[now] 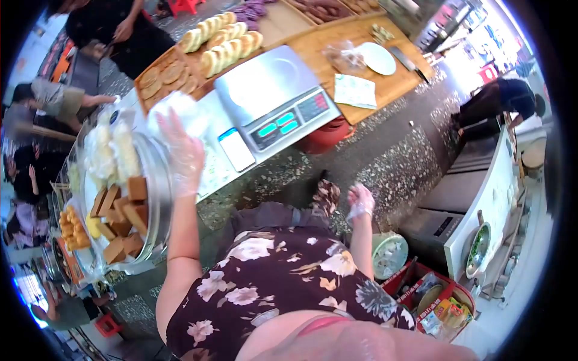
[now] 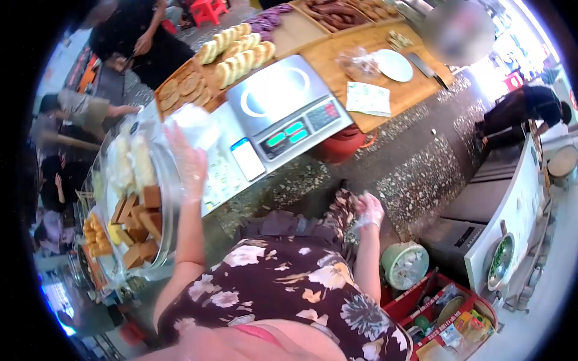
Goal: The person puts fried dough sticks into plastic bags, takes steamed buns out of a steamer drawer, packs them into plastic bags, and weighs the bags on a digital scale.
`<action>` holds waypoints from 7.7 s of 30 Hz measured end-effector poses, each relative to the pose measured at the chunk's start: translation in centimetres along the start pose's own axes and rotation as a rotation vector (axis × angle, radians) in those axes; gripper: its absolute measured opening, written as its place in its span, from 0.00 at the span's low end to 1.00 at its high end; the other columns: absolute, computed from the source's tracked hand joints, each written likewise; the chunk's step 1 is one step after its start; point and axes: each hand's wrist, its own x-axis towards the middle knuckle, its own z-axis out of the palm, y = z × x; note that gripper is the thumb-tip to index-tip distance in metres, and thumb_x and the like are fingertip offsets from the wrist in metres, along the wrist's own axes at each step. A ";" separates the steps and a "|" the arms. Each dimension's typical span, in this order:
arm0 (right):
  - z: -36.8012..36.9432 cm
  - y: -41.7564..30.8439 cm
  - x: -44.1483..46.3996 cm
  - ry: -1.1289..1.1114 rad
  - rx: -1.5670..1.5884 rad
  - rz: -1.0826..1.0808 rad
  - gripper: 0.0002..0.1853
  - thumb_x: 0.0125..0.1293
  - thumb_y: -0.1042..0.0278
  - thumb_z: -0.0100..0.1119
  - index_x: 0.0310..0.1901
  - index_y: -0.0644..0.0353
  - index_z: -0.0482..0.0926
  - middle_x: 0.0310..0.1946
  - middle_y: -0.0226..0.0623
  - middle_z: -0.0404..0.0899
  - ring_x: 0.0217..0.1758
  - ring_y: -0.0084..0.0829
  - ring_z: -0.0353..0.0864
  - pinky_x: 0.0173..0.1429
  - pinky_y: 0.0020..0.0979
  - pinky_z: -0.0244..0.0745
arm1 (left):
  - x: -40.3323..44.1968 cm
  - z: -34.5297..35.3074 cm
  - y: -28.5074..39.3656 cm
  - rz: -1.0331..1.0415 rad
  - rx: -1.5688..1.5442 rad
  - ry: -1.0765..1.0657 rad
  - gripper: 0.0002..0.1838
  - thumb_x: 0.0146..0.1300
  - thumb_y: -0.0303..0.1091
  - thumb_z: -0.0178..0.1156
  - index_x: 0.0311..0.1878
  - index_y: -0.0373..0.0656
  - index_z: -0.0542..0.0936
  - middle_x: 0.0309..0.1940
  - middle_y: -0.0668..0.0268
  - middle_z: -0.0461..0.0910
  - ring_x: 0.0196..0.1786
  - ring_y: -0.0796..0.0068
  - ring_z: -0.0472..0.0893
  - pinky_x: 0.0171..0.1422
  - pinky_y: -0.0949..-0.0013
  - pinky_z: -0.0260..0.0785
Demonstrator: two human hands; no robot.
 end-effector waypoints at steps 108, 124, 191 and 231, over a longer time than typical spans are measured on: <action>33.5 -12.1 12.1 -1.069 -1.186 -0.256 0.10 0.58 0.69 0.66 0.39 0.65 0.81 0.30 0.27 0.80 0.32 0.18 0.73 0.39 0.24 0.70 | -11.6 18.5 2.0 -0.877 -0.025 -0.019 0.15 0.55 0.31 0.60 0.48 0.47 0.78 0.42 0.58 0.75 0.46 0.55 0.75 0.51 0.56 0.69; 28.6 -13.7 12.7 -0.924 -1.065 -0.169 0.09 0.60 0.73 0.63 0.42 0.63 0.78 0.34 0.26 0.79 0.37 0.16 0.72 0.44 0.20 0.68 | -11.1 22.1 0.6 -0.742 0.284 -0.326 0.25 0.64 0.54 0.51 0.63 0.61 0.72 0.71 0.52 0.50 0.71 0.42 0.49 0.70 0.34 0.39; 25.0 -13.2 11.2 -0.820 -0.956 -0.418 0.10 0.60 0.66 0.61 0.40 0.62 0.81 0.35 0.32 0.80 0.40 0.22 0.76 0.47 0.26 0.71 | -22.7 20.0 -14.7 -1.289 -0.106 0.092 0.18 0.62 0.41 0.57 0.43 0.34 0.75 0.39 0.48 0.78 0.44 0.47 0.77 0.50 0.55 0.67; 24.4 -11.1 7.5 -0.979 -1.219 -0.412 0.14 0.61 0.58 0.58 0.41 0.60 0.80 0.34 0.39 0.82 0.38 0.33 0.81 0.46 0.31 0.74 | -18.5 18.3 -9.9 -1.145 0.194 0.006 0.12 0.65 0.35 0.50 0.39 0.34 0.73 0.37 0.45 0.77 0.42 0.43 0.76 0.47 0.49 0.66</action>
